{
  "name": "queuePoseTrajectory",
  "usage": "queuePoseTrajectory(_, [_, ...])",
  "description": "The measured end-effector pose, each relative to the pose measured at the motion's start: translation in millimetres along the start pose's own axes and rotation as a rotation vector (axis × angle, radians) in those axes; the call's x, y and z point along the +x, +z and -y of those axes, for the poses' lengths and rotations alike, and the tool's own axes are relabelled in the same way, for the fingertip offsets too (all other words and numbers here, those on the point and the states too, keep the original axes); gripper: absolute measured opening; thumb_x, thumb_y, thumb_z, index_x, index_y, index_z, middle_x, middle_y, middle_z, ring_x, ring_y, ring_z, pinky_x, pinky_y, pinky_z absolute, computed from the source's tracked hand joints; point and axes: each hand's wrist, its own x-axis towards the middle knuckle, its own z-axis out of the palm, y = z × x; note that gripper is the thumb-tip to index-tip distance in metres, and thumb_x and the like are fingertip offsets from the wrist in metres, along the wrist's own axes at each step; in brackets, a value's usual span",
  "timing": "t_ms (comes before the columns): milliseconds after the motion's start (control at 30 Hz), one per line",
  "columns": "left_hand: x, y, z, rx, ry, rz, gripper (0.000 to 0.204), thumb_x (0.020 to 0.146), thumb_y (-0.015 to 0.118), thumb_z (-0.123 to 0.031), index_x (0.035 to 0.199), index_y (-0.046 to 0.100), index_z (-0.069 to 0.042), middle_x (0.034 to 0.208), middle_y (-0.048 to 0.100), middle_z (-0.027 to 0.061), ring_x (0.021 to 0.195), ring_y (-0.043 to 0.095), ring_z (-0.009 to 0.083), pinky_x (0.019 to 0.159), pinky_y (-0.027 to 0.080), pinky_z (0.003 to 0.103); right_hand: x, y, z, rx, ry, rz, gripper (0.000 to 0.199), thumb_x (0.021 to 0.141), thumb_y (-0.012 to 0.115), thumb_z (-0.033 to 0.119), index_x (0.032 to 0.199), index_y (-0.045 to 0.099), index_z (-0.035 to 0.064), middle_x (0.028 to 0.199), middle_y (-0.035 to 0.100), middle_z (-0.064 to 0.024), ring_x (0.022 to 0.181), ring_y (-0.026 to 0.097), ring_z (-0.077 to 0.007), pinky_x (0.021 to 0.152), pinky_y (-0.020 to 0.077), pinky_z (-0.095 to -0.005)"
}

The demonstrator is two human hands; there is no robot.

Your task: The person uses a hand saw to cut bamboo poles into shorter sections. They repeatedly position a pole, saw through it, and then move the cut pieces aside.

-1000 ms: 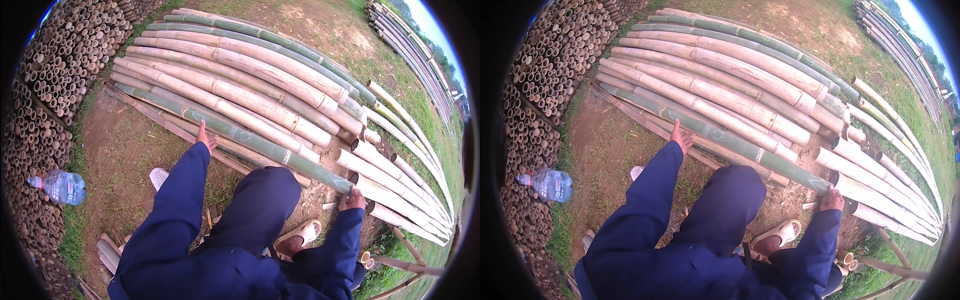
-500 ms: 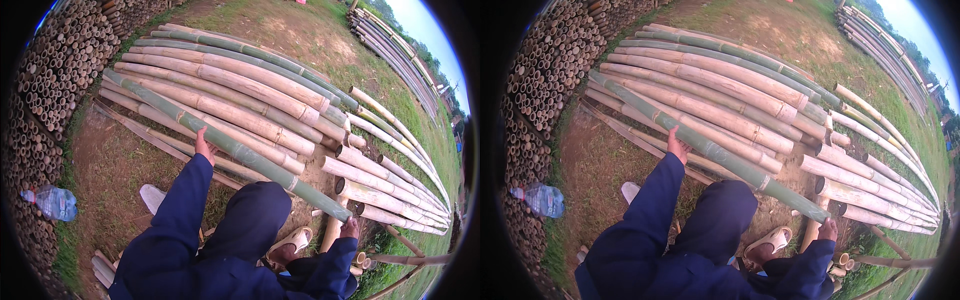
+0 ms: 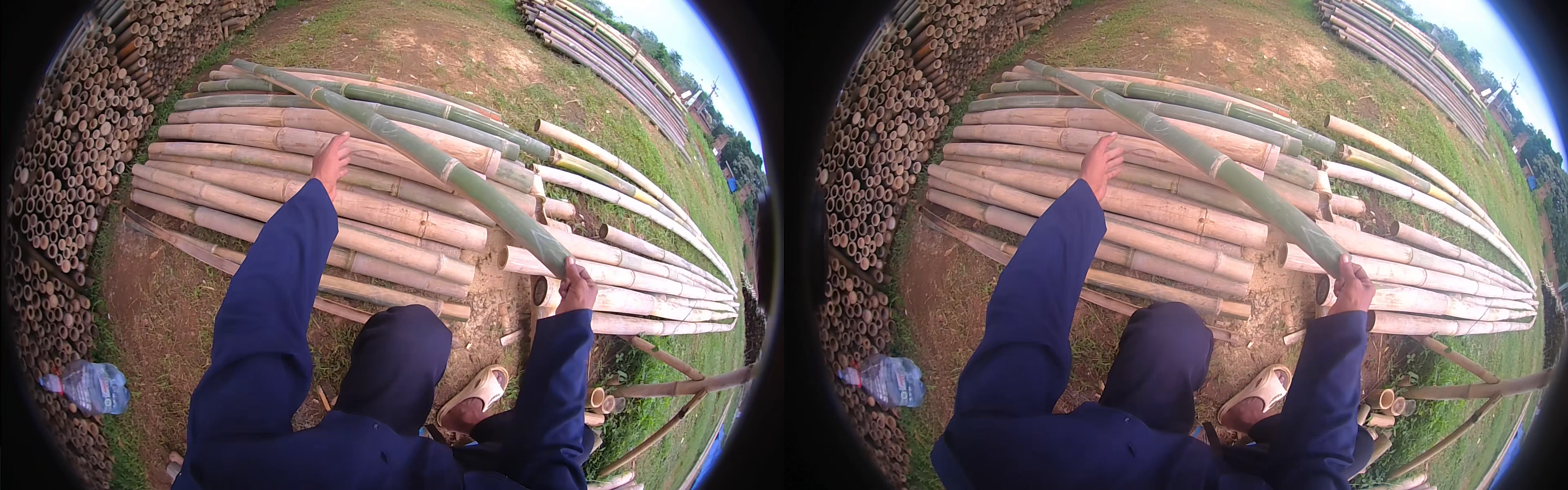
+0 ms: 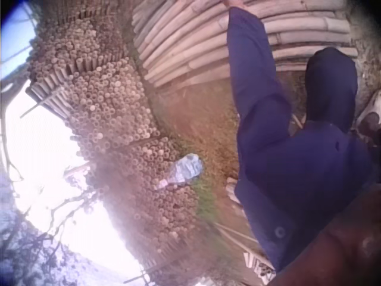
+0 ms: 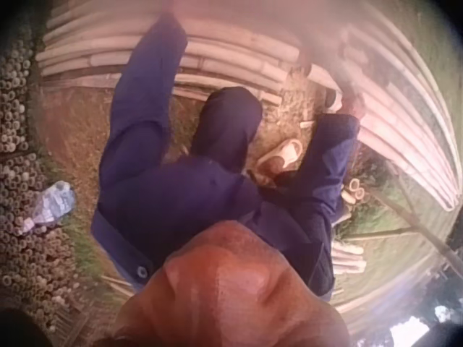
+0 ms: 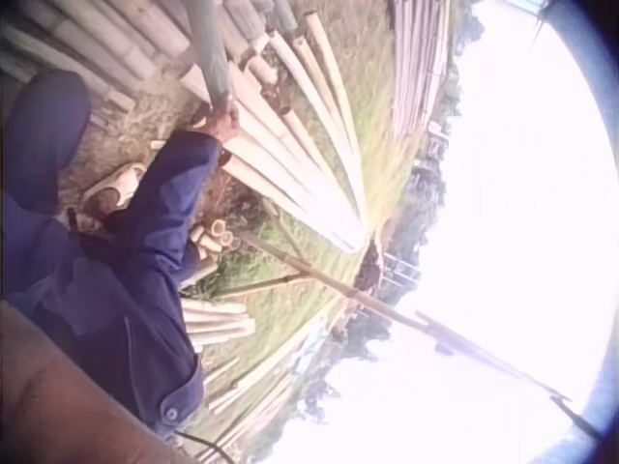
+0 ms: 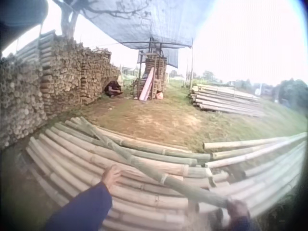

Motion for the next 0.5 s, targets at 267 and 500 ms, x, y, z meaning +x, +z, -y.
queuePoseTrajectory(267, [-139.8,-169.8,91.8,0.424,-0.093,-0.145,0.039,0.097,0.055,0.002,0.136,0.061,0.004,0.093,0.076,0.0129,0.073,0.068,0.0117,0.069,0.054,0.027,129.9,105.9,69.0,-0.228,-0.071,0.120,0.019,0.093,0.077,0.016,0.090,0.069,-0.0011,0.068,0.058,-0.0021,0.053,0.050,-0.0098,0.048,0.0371,-0.0257])
queuePoseTrajectory(500, [-191.1,-228.8,161.1,0.491,0.080,-0.332,0.039,0.098,0.046,0.004,0.133,0.064,0.001,0.110,0.076,0.0165,0.083,0.074,0.0174,0.073,0.056,0.027,151.5,169.4,54.3,0.124,-0.199,0.486,0.060,0.101,0.063,0.009,0.150,0.037,-0.0150,0.144,0.053,-0.0266,0.130,0.060,-0.0331,0.110,0.0512,-0.0371])
